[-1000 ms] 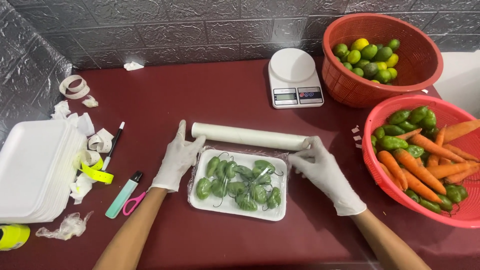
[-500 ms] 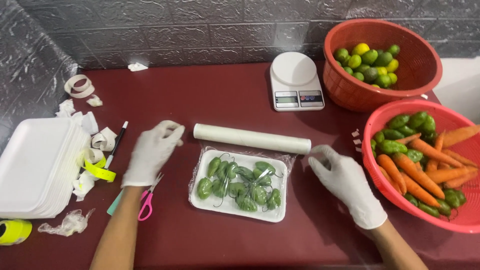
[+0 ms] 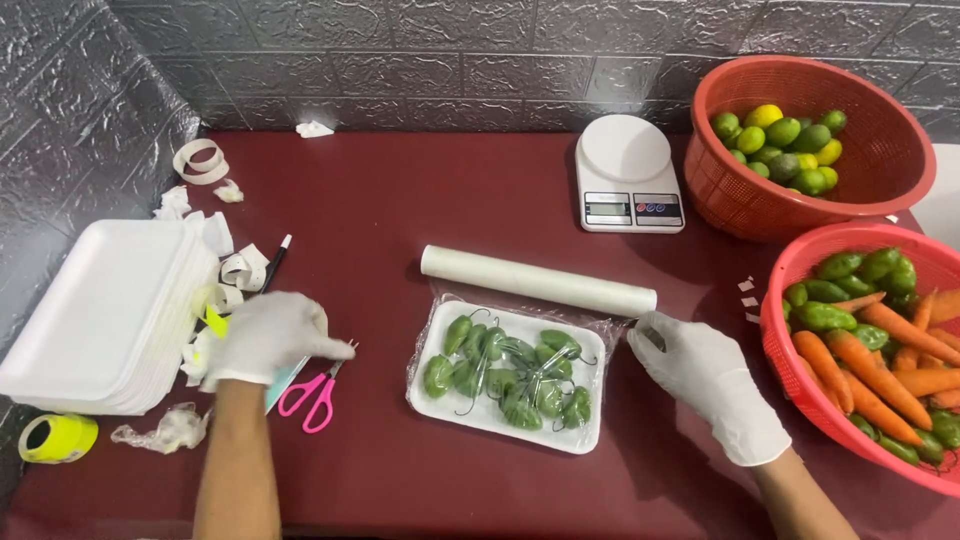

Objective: Wrapping a tray of green peppers with plastic film and cutting it to size.

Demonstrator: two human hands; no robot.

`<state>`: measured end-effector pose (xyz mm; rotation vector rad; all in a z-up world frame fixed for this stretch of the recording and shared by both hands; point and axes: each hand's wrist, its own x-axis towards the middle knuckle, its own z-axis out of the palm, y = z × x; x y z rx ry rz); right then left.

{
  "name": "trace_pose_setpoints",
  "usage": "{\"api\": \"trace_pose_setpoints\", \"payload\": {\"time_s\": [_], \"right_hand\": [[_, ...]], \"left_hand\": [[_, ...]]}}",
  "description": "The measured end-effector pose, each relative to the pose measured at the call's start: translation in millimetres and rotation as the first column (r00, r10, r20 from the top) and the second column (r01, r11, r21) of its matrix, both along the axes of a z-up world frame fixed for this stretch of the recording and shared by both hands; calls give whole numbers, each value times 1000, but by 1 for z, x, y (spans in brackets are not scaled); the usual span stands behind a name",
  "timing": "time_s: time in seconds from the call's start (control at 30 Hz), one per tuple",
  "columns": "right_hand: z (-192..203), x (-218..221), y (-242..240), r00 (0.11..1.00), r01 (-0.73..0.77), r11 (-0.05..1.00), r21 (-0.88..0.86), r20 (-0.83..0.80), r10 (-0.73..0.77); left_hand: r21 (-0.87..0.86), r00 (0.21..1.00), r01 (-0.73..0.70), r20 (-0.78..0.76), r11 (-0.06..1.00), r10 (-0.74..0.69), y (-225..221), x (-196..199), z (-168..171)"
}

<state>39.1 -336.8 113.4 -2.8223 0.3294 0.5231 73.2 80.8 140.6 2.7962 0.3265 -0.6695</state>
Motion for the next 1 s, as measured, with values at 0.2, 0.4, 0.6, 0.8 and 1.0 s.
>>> {"api": "trace_pose_setpoints", "payload": {"time_s": [0.2,0.4,0.6,0.8,1.0], "right_hand": [[-2,-7,-8,998,1,998,62,63,-5],[33,-46,41,997,75,843,533,-17,-78],[-10,-68,47,896,-339,251,907,230,379],[-15,-66,43,921,104,215,971,-175,348],[-16,-56,15,975,192,243,951,-212,61]], "left_hand": [[162,987,143,-92,976,-129,12,20,-68],[-125,993,120,23,985,-118,-29,-16,21],[-564,628,769,584,299,-515,-71,-22,19],[-766,854,502,366,401,-370,-133,-19,-15],[-731,771,631,556,259,-309,-164,1,-41]]}}
